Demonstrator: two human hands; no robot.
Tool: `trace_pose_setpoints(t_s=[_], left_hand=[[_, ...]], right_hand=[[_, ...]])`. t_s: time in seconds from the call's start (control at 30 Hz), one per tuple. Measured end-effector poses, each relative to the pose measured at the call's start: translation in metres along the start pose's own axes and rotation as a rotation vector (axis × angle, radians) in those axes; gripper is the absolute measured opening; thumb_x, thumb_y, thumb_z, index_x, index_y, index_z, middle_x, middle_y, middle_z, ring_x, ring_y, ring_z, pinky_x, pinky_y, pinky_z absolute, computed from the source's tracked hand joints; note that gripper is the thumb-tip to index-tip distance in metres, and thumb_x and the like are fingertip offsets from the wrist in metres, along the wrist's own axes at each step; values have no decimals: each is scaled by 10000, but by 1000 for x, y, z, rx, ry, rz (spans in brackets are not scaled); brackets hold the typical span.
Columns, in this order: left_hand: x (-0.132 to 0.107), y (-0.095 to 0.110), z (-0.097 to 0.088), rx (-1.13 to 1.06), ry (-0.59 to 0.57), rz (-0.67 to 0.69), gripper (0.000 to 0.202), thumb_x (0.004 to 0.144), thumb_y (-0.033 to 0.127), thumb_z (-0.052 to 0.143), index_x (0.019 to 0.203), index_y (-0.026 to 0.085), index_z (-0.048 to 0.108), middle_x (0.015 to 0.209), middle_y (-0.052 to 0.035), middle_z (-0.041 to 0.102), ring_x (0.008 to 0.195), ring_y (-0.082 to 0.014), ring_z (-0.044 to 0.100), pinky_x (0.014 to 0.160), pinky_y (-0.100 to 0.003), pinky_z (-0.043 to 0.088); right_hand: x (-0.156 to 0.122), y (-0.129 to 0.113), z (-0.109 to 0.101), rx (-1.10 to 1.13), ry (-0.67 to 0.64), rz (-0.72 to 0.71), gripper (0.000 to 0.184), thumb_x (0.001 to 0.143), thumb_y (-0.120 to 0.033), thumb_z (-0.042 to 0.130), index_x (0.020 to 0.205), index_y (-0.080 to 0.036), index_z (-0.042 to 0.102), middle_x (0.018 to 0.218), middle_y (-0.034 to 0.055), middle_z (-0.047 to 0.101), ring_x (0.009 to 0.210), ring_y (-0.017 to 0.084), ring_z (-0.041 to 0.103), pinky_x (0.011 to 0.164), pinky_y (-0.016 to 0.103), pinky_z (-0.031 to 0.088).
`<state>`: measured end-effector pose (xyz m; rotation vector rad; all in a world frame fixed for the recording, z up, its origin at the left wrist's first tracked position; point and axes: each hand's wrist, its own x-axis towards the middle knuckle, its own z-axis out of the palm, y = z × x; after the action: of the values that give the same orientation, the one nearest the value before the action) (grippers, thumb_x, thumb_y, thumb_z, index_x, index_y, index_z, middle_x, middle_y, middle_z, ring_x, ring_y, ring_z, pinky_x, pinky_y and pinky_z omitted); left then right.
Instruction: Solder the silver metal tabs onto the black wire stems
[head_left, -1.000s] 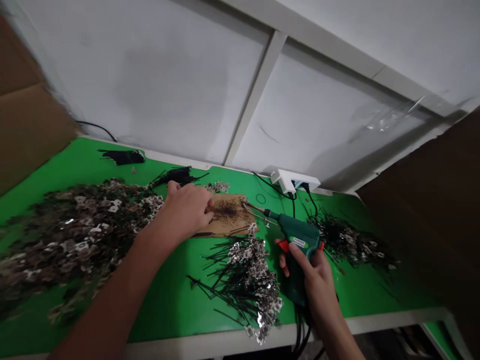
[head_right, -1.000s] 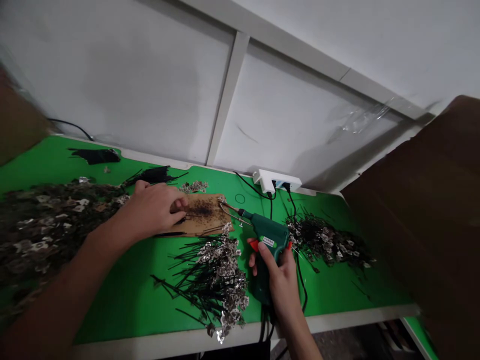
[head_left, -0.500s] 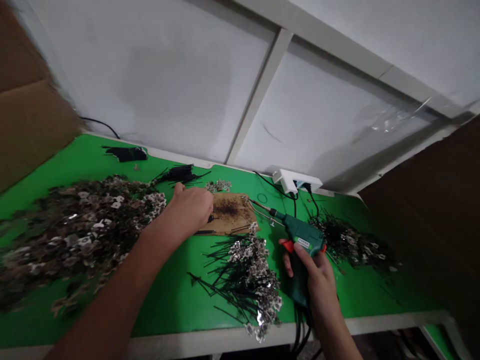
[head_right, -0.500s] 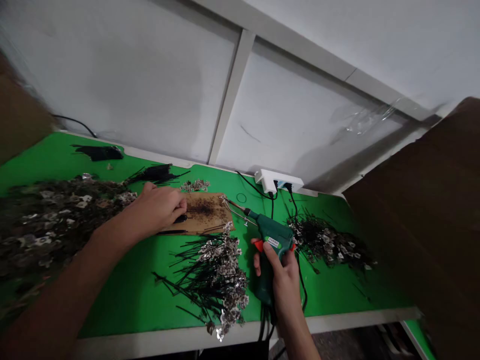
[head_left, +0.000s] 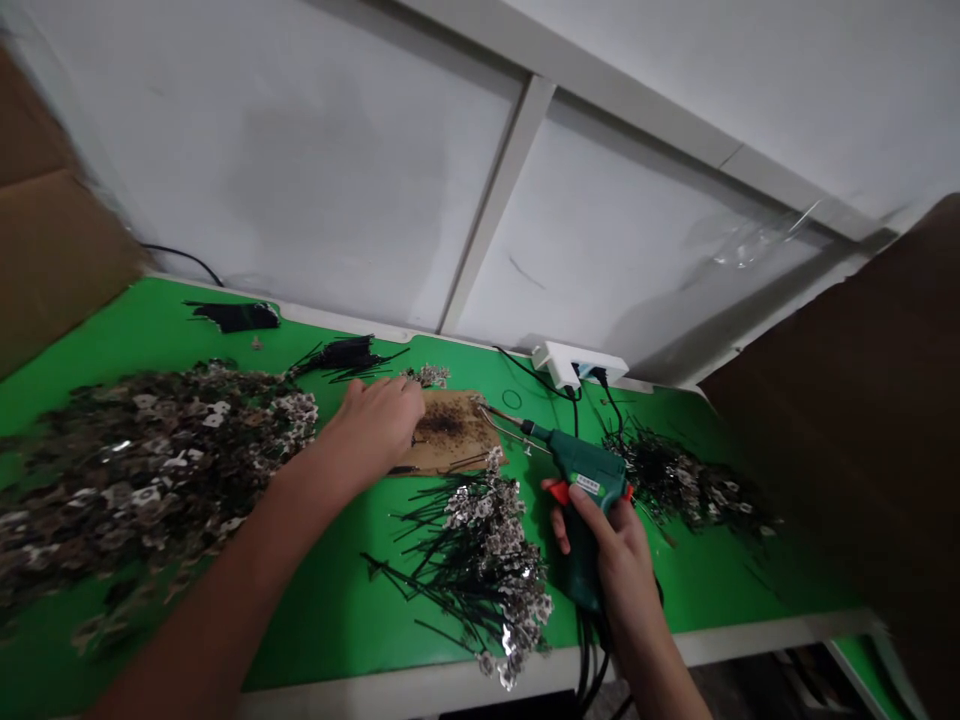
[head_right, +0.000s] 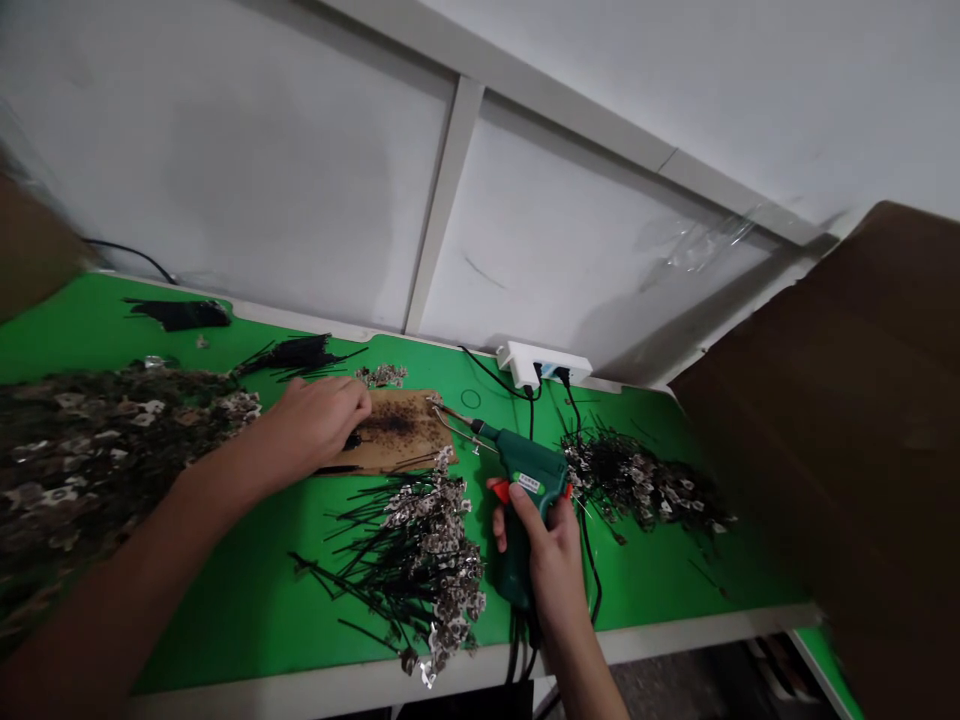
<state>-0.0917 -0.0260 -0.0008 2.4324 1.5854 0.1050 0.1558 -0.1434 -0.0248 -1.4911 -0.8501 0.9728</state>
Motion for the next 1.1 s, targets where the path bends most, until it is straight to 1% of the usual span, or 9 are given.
trace_pose_setpoints(t_s=[0.1,0.2,0.3,0.4,0.57,0.7,0.8,1.0,1.1], left_hand=[[8,12,3,-64,126,30,209,982,110,433,987,166,634,1021,-99,708,1009,-271,631,836,-390,402],[18,23,17,-124,226,96,160,978,130,497,947,176,647,1001,-81,722,1026,-265,635,869,-388,408],[23,31,33,-175,286,171,165,966,101,514,969,174,662,984,-69,726,981,-248,654,868,-381,427],[26,33,43,-193,335,183,172,949,90,538,974,177,685,944,-61,725,913,-239,667,841,-374,454],[29,32,48,-251,346,160,157,945,114,565,932,172,710,911,-66,717,849,-232,673,795,-352,494],[31,30,51,-322,375,156,113,926,140,613,888,177,713,900,-57,711,834,-229,673,750,-327,504],[31,29,52,-329,388,160,125,925,144,615,859,180,715,864,-50,700,789,-221,663,713,-320,497],[31,29,52,-347,380,164,130,927,142,612,848,179,710,875,-49,703,798,-215,657,728,-320,496],[31,30,51,-357,370,164,137,935,141,600,859,178,709,888,-50,706,804,-213,654,739,-322,498]], right_hand=[[-1,0,1,-11,1,15,340,787,-492,789,877,-170,728,588,16,643,472,107,488,503,243,386],[-1,0,1,-26,6,20,333,793,-489,786,873,-171,729,597,19,649,475,105,489,510,244,392],[0,1,0,-44,1,21,345,794,-502,780,876,-169,740,601,21,646,483,108,494,513,246,396],[2,2,-1,-59,-7,26,357,793,-515,777,876,-170,748,593,15,629,489,110,492,514,246,396],[4,1,-3,-76,-36,54,342,818,-505,761,883,-169,760,585,7,608,494,100,483,522,237,382],[5,-1,-4,-68,-50,87,361,802,-511,774,889,-161,761,577,5,602,478,95,472,494,233,355],[5,-2,-3,-66,-41,107,377,782,-516,788,874,-151,758,574,9,606,474,97,471,486,235,352],[6,-1,-5,-56,-23,110,393,794,-520,773,889,-139,757,557,9,596,461,97,451,465,234,322],[5,-1,-4,-54,-33,102,380,804,-511,768,889,-142,755,565,11,602,469,105,457,477,241,335]])
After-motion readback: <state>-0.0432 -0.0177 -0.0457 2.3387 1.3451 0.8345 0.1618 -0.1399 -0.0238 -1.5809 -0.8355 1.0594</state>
